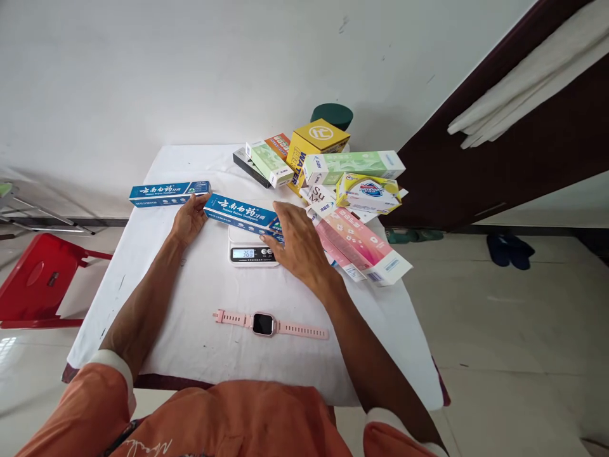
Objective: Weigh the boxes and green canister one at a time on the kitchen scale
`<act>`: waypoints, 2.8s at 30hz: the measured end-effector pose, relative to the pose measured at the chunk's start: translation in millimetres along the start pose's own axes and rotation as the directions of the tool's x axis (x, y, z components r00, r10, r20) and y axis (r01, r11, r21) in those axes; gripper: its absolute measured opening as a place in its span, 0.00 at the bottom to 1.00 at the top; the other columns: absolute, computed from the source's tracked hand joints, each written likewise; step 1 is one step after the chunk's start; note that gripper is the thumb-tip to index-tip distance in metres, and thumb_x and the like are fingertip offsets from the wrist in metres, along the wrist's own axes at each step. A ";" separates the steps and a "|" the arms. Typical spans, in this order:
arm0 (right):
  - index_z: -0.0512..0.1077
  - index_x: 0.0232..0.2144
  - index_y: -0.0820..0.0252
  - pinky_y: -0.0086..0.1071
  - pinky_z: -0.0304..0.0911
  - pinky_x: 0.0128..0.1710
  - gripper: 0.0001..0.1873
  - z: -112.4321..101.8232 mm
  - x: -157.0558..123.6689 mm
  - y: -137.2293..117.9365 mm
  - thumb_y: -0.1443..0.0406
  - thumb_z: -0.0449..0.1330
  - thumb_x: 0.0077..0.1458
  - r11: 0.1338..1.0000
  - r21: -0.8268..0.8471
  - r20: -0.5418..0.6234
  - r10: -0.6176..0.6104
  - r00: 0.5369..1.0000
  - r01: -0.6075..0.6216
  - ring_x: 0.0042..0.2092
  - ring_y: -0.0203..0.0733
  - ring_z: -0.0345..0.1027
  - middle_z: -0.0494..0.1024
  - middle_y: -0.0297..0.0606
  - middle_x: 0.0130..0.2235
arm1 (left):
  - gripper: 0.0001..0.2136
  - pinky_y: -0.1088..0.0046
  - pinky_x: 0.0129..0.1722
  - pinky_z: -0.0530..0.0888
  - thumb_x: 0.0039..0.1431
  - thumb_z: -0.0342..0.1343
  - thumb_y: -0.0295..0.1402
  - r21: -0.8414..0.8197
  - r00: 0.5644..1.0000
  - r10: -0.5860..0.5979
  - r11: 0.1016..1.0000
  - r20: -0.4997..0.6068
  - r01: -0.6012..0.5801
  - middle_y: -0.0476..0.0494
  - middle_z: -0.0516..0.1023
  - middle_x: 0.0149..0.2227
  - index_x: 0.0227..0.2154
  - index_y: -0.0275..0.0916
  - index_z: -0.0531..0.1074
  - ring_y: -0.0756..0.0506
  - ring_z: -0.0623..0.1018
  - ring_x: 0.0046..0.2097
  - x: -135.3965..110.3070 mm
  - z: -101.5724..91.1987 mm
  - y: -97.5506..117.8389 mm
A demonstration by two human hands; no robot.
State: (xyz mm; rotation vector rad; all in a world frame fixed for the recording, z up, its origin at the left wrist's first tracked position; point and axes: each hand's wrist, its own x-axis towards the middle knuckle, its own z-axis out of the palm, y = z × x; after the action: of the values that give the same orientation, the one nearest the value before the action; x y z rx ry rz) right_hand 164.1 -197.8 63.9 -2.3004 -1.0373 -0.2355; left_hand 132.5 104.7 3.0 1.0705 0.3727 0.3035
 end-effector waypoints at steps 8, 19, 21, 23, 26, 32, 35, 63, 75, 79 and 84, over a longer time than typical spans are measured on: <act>0.75 0.49 0.48 0.54 0.75 0.50 0.17 -2.4 -75.5 -5.3 0.52 0.51 0.71 0.943 0.185 -0.185 0.310 0.932 -0.277 0.47 0.57 0.78 0.83 0.46 0.47 | 0.19 0.61 0.58 0.77 0.71 0.52 0.45 0.032 1.000 0.018 0.999 -0.019 -0.017 0.35 0.86 0.46 0.39 0.35 0.82 0.39 0.82 0.55 -2.4 2.8 1.4; 0.74 0.42 0.52 0.45 0.74 0.40 0.20 12.8 -80.5 22.8 0.45 0.53 0.66 0.783 0.426 0.042 0.483 0.875 -0.453 0.45 0.55 0.79 0.84 0.45 0.46 | 0.21 0.63 0.57 0.77 0.73 0.48 0.44 0.047 1.000 0.014 0.999 -0.025 -0.013 0.38 0.87 0.42 0.40 0.36 0.83 0.40 0.83 0.54 -7.3 4.4 3.3; 0.75 0.42 0.51 0.46 0.74 0.40 0.21 13.2 -80.8 22.5 0.45 0.54 0.66 0.786 0.418 0.036 0.488 0.872 -0.456 0.45 0.55 0.79 0.84 0.45 0.47 | 0.21 0.64 0.57 0.77 0.74 0.47 0.43 0.045 0.999 0.010 0.999 -0.034 -0.008 0.38 0.86 0.43 0.38 0.36 0.82 0.41 0.83 0.54 -7.1 4.5 3.2; 0.75 0.42 0.51 0.46 0.74 0.40 0.20 13.5 -81.1 21.7 0.45 0.53 0.66 0.789 0.413 0.029 0.488 0.872 -0.455 0.45 0.55 0.79 0.84 0.45 0.47 | 0.22 0.64 0.57 0.77 0.74 0.46 0.42 0.032 0.999 0.006 0.999 -0.033 -0.005 0.38 0.86 0.43 0.38 0.36 0.82 0.41 0.83 0.53 -6.6 4.1 2.7; 0.75 0.42 0.52 0.45 0.74 0.40 0.20 15.0 -81.9 20.8 0.47 0.53 0.67 0.798 0.407 0.015 0.481 0.877 -0.445 0.44 0.54 0.79 0.84 0.45 0.47 | 0.22 0.65 0.57 0.76 0.75 0.45 0.41 0.010 0.999 0.005 1.000 -0.031 -0.005 0.37 0.86 0.43 0.38 0.35 0.82 0.41 0.83 0.53 -5.7 2.8 1.8; 0.75 0.44 0.52 0.44 0.76 0.39 0.16 15.8 -83.5 22.3 0.50 0.55 0.69 0.905 0.311 -0.091 0.333 0.939 -0.290 0.43 0.52 0.78 0.83 0.44 0.44 | 0.21 0.67 0.56 0.76 0.73 0.49 0.44 -0.001 0.999 -0.006 1.000 -0.040 0.006 0.36 0.86 0.44 0.38 0.34 0.82 0.42 0.83 0.52 -4.4 1.5 1.3; 0.74 0.47 0.54 0.47 0.75 0.44 0.12 7.8 -68.7 14.0 0.55 0.59 0.68 0.985 0.159 -0.211 0.100 0.972 -0.067 0.44 0.52 0.77 0.83 0.44 0.45 | 0.20 0.67 0.55 0.76 0.72 0.52 0.45 -0.011 0.999 -0.010 1.000 -0.032 0.010 0.36 0.86 0.43 0.38 0.34 0.82 0.42 0.83 0.50 -3.3 2.0 1.2; 0.71 0.56 0.60 0.51 0.70 0.54 0.20 -69.8 77.2 -26.0 0.61 0.63 0.64 0.968 -0.245 -0.003 0.053 0.999 -0.052 0.55 0.58 0.71 0.76 0.51 0.54 | 0.20 0.63 0.60 0.76 0.73 0.51 0.40 -0.123 0.996 -0.062 0.991 -0.068 0.053 0.32 0.85 0.44 0.38 0.30 0.83 0.43 0.85 0.47 0.0 -1.7 -0.2; 0.79 0.50 0.63 0.50 0.66 0.54 0.22 -136.8 164.3 62.3 0.55 0.63 0.59 0.862 -0.386 -0.157 0.289 0.944 -0.328 0.54 0.62 0.71 0.79 0.54 0.51 | 0.19 0.61 0.62 0.76 0.72 0.53 0.42 -0.104 0.996 -0.060 0.993 -0.073 0.052 0.31 0.85 0.46 0.39 0.30 0.82 0.42 0.85 0.49 -2.3 -0.3 0.3; 0.76 0.53 0.64 0.50 0.66 0.56 0.25 -121.7 167.9 79.9 0.57 0.64 0.57 0.833 -0.404 -0.122 0.361 0.925 -0.378 0.56 0.63 0.69 0.77 0.56 0.54 | 0.19 0.60 0.63 0.75 0.72 0.53 0.42 -0.093 0.995 -0.060 0.994 -0.077 0.053 0.31 0.85 0.46 0.40 0.30 0.82 0.42 0.84 0.49 -1.9 0.0 0.3; 0.73 0.56 0.65 0.53 0.67 0.56 0.29 -108.9 168.0 93.5 0.54 0.65 0.57 0.837 -0.391 -0.086 0.382 0.920 -0.384 0.56 0.64 0.70 0.75 0.57 0.55 | 0.19 0.60 0.63 0.75 0.70 0.56 0.44 -0.089 0.995 -0.062 0.995 -0.075 0.055 0.31 0.85 0.45 0.39 0.31 0.82 0.41 0.84 0.49 -0.9 -1.0 -0.4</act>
State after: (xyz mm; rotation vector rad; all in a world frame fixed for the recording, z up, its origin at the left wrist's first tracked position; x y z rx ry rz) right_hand 355.1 -205.2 174.8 -2.8185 -0.5307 -0.3120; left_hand 131.3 104.9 2.4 0.9630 0.4555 0.3067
